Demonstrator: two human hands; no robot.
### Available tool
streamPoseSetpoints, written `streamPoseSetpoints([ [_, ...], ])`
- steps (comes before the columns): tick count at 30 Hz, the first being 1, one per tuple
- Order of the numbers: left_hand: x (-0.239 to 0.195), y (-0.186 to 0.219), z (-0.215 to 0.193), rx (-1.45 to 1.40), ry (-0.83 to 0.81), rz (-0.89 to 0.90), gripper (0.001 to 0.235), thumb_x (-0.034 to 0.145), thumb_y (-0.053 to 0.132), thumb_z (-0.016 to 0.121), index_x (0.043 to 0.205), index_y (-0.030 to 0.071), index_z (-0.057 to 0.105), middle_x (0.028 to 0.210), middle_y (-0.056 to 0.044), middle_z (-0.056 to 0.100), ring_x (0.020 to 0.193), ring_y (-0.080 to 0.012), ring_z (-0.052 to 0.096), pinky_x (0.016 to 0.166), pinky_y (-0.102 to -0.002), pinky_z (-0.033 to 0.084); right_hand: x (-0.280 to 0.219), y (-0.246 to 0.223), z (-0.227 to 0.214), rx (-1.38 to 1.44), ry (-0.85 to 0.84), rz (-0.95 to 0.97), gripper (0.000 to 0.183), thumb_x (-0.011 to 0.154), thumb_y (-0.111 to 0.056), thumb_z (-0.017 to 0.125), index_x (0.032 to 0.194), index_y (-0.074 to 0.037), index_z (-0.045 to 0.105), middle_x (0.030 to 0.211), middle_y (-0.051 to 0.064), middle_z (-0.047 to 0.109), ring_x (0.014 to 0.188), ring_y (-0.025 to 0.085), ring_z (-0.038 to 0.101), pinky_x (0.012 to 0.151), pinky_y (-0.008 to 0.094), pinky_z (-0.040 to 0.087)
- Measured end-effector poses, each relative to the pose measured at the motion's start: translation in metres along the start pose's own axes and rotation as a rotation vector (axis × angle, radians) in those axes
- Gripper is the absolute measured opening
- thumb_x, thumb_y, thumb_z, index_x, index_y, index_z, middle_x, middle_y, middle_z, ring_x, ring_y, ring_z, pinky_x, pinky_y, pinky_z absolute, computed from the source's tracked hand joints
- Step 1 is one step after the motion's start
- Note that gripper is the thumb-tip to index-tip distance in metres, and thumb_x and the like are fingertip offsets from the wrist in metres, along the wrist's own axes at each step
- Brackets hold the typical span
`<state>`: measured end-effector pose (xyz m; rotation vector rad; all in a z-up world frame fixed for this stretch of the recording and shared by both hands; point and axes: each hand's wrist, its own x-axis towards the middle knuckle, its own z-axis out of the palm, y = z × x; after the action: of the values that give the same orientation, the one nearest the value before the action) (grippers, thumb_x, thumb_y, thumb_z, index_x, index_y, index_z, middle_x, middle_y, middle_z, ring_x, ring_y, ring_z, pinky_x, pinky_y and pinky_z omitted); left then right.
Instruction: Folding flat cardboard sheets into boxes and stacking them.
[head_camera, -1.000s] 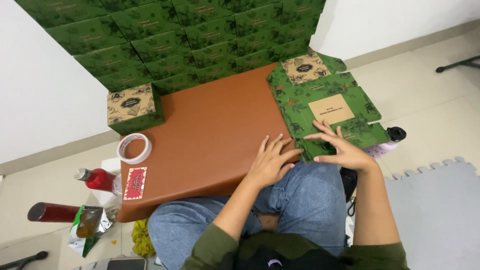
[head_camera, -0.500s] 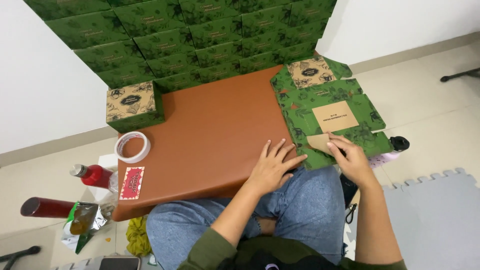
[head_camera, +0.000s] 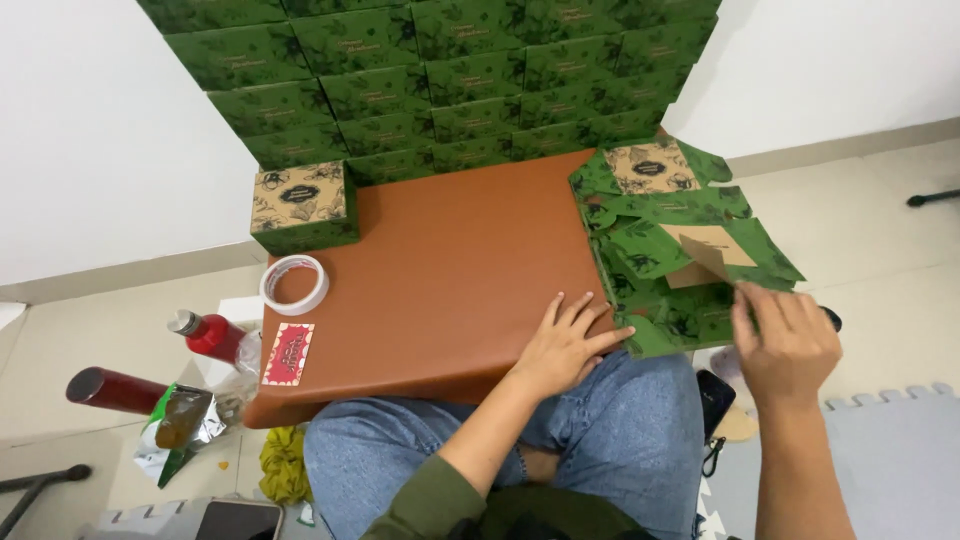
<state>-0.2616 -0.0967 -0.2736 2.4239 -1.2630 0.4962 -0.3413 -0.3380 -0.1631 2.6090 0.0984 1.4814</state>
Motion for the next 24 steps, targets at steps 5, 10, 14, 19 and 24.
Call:
streamPoseSetpoints([
  [5,-0.001,0.001,-0.002,0.004,0.038,0.008,0.066,0.083,0.027,0.068,0.146,0.033,0.051,0.147,-0.015,0.049,0.145,-0.0384,0.037,0.12,-0.063,0.024,0.037,-0.001,-0.032,0.127,0.117,0.056,0.016,0.098,0.015,0.084,0.112,0.007,0.081,0.09,0.014,0.071,0.073,0.022,0.057,0.067,0.032,0.047],
  [10,-0.009,0.017,-0.029,-0.073,0.075,0.053,0.065,0.086,0.03,0.065,0.148,0.024,0.049,0.154,-0.017,0.043,0.152,-0.0387,0.027,0.124,-0.066,0.012,0.065,-0.028,-0.045,0.586,0.204,0.295,0.006,0.111,0.025,0.068,0.116,0.025,0.065,0.093,0.026,0.063,0.074,0.025,0.051,0.071,0.035,0.046],
  [14,-0.044,0.032,-0.036,-0.281,0.486,-0.173,0.089,0.083,0.04,0.08,0.152,0.013,0.03,0.156,-0.015,0.03,0.151,-0.0375,0.027,0.127,-0.058,0.022,0.056,-0.035,-0.01,0.875,0.295,0.669,0.004,0.118,0.005,0.058,0.118,0.006,0.054,0.098,0.01,0.056,0.075,0.012,0.046,0.067,0.024,0.043],
  [19,-0.093,0.031,-0.047,-0.128,0.658,-0.266,0.122,0.079,0.045,0.091,0.163,0.022,0.007,0.167,-0.011,0.012,0.155,-0.0399,0.02,0.128,-0.06,0.026,0.005,-0.08,0.031,1.206,0.271,1.008,0.005,0.113,-0.011,0.056,0.114,-0.008,0.053,0.102,0.0,0.057,0.082,0.004,0.051,0.073,0.016,0.046],
  [24,-0.135,0.018,-0.078,-0.145,0.401,-0.486,0.089,0.079,0.033,0.088,0.152,0.018,0.04,0.16,-0.022,0.027,0.147,-0.0403,0.039,0.112,-0.047,0.043,-0.064,-0.13,0.037,1.47,-0.209,1.131,0.028,0.098,0.003,0.057,0.119,0.001,0.039,0.09,0.024,0.065,0.082,0.031,0.072,0.061,0.038,0.065],
])
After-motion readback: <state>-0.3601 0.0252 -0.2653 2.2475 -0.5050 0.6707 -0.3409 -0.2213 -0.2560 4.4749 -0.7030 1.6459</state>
